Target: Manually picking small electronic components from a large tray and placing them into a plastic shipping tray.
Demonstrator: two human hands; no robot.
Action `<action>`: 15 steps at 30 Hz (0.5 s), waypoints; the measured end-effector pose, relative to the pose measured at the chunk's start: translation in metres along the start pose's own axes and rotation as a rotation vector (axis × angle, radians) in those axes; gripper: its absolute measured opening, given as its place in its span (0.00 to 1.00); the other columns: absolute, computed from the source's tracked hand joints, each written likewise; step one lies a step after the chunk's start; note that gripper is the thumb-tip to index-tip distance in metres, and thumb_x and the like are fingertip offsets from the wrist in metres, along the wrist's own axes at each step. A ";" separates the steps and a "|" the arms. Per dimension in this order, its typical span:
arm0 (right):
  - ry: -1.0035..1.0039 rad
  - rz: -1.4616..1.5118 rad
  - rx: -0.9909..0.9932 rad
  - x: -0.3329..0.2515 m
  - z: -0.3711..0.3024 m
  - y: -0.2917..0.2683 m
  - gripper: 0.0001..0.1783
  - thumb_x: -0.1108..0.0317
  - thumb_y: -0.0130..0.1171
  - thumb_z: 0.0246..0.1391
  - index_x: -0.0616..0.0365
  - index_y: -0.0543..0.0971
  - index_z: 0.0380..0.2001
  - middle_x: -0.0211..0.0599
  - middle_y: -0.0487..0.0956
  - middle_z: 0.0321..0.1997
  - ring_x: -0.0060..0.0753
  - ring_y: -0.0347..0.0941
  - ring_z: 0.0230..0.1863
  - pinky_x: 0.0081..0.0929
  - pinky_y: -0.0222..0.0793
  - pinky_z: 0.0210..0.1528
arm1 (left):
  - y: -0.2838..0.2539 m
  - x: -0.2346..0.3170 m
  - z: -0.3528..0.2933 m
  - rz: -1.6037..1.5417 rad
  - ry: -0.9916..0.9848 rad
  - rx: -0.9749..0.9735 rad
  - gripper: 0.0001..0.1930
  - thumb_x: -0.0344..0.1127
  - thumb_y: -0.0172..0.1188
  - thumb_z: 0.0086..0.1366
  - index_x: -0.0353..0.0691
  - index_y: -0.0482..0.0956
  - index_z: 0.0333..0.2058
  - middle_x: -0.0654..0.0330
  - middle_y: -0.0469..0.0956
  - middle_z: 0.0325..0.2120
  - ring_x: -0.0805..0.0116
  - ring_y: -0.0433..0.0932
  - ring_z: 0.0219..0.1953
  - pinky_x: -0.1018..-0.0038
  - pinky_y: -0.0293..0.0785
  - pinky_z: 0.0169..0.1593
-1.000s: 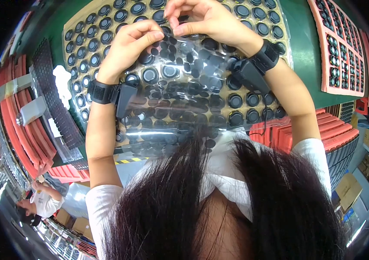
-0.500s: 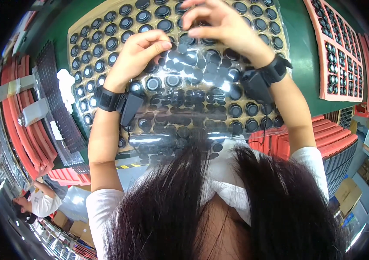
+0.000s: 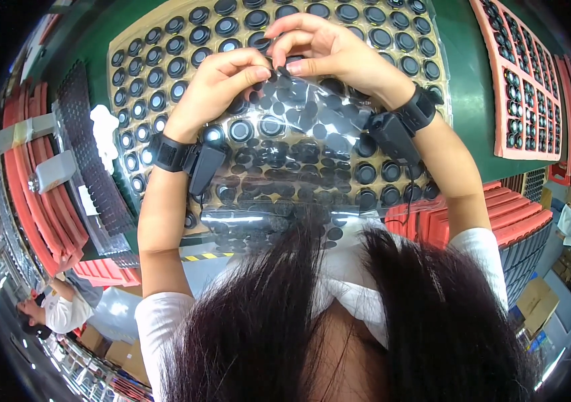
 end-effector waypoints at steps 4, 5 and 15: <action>0.042 0.033 0.003 0.002 0.000 -0.003 0.23 0.77 0.57 0.47 0.58 0.67 0.49 0.28 0.75 0.35 0.20 0.70 0.42 0.19 0.64 0.48 | -0.001 -0.001 0.001 0.008 -0.016 0.005 0.07 0.34 0.53 0.61 0.37 0.75 0.29 0.70 0.70 0.20 0.84 0.67 0.22 0.86 0.62 0.26; 0.050 0.038 0.009 0.002 0.000 -0.004 0.23 0.77 0.57 0.47 0.58 0.67 0.49 0.27 0.75 0.35 0.20 0.70 0.42 0.19 0.64 0.49 | -0.001 -0.001 0.001 0.015 -0.024 0.012 0.07 0.34 0.53 0.61 0.37 0.75 0.29 0.70 0.70 0.20 0.83 0.67 0.22 0.87 0.62 0.26; 0.015 -0.132 -0.113 -0.001 0.005 0.007 0.22 0.79 0.60 0.43 0.58 0.67 0.44 0.29 0.73 0.34 0.19 0.68 0.38 0.16 0.64 0.44 | 0.002 0.004 0.002 0.037 0.004 0.008 0.06 0.32 0.54 0.60 0.35 0.75 0.28 0.70 0.71 0.21 0.84 0.65 0.24 0.86 0.62 0.28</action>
Point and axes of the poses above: each hand's wrist, its own z-axis towards the middle knuckle, its own y-axis out of the palm, x = y × z, the point moved 7 cm from there along z, towards the middle knuckle
